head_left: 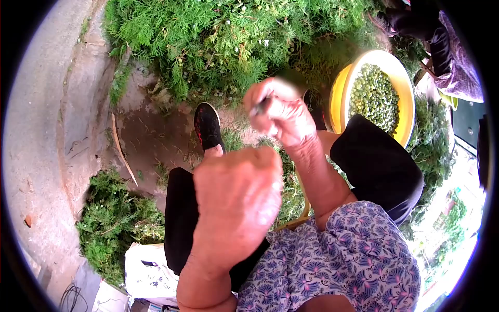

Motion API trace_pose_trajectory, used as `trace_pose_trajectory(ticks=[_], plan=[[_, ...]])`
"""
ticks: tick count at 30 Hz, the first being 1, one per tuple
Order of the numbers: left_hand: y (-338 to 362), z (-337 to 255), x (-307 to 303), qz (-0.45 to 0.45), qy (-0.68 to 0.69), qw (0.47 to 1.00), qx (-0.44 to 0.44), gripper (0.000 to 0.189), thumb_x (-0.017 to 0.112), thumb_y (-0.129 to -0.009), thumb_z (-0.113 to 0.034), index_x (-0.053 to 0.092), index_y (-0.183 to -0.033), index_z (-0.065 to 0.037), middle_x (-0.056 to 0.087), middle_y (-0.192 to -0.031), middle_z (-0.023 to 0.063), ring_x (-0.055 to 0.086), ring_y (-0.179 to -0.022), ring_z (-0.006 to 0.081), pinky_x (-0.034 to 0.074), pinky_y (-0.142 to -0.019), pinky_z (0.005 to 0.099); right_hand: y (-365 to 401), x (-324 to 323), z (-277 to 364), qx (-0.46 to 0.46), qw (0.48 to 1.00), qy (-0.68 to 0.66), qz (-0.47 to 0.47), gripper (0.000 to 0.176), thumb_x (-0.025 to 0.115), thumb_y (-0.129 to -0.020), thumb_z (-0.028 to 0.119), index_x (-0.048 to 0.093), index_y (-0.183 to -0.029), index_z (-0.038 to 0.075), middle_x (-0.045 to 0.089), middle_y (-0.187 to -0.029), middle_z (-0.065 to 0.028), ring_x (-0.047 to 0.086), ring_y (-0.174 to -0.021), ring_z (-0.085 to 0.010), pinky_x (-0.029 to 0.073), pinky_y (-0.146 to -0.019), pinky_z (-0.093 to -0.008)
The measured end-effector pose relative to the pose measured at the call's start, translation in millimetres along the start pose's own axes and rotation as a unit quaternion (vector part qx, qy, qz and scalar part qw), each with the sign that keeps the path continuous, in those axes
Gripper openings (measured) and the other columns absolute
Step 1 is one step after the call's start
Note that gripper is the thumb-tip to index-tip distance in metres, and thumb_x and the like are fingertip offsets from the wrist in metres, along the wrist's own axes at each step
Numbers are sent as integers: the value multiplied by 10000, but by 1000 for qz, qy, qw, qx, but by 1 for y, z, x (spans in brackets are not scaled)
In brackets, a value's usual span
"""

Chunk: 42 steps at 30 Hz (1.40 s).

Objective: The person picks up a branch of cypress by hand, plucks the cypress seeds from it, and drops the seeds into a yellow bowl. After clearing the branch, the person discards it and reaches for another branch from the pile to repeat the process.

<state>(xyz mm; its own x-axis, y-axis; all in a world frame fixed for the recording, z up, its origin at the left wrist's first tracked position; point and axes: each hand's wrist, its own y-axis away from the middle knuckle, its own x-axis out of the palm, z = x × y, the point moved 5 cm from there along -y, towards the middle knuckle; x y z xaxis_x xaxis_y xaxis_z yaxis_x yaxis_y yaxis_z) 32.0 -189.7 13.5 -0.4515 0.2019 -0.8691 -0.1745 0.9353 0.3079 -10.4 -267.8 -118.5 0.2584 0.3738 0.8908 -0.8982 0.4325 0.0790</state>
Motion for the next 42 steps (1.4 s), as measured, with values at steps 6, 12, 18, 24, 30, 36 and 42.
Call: trace_pose_trajectory(ticks=[6, 12, 18, 24, 30, 36, 42], plan=[[24, -52, 50, 143, -12, 973, 182, 16, 575, -674, -113, 565, -686, -110, 514, -595, -5, 532, -559, 113, 365, -485, 251, 1, -124, 8, -21, 971, 25, -239, 125, 643, -807, 183, 599, -861, 80, 604, -751, -75, 545, -575, -130, 427, -465, -220], [29, -52, 55, 149, 25, 968, 201, 44, 568, -660, -85, 553, -688, -55, 480, -610, 36, 495, -614, 150, 344, -526, 278, 11, -229, -36, 97, 821, 396, -399, 193, 667, -780, 168, 567, -747, 6, 553, -604, -36, 491, -470, -130, 411, -432, -264], [27, -43, 55, 104, -56, 978, 171, 57, 546, -693, -110, 555, -679, -55, 447, -610, 19, 459, -619, 147, 311, -536, 291, -21, -249, -78, 17, 533, 806, -257, 186, 673, -683, 85, 619, -844, 9, 596, -792, -186, 576, -748, -342, 473, -648, -394], [25, -39, 47, 128, -70, 976, 160, 78, 538, -698, -126, 558, -692, -51, 446, -613, 24, 460, -605, 158, 312, -529, 301, -8, -245, -73, 133, 579, 736, -324, 116, 599, -738, 29, 617, -852, 39, 605, -764, -149, 598, -687, -291, 489, -591, -361], [16, -10, 22, 28, -102, 993, 45, 146, 570, -708, -96, 584, -818, -2, 527, -712, 86, 536, -607, 177, 400, -514, 281, 18, -178, -49, 80, 946, 78, -303, 110, 585, -819, 32, 586, -928, 47, 617, -834, -55, 516, -615, -130, 408, -492, -252], [12, 17, -9, -70, -24, 988, -132, 294, 574, -808, -133, 526, -1076, -24, 580, -1058, 142, 626, -696, 311, 502, -613, 379, 5, -58, -33, 7, 996, -43, -82, 172, 598, -813, 66, 594, -983, 46, 610, -933, -102, 513, -648, -132, 410, -527, -235], [14, 20, -12, -43, -36, 992, -110, 233, 559, -811, -169, 550, -1011, -48, 608, -829, 139, 609, -682, 313, 468, -581, 400, -16, -12, 0, 28, 994, -90, -56, 200, 600, -814, 99, 550, -990, 18, 580, -978, -163, 574, -718, -188, 497, -604, -259]])
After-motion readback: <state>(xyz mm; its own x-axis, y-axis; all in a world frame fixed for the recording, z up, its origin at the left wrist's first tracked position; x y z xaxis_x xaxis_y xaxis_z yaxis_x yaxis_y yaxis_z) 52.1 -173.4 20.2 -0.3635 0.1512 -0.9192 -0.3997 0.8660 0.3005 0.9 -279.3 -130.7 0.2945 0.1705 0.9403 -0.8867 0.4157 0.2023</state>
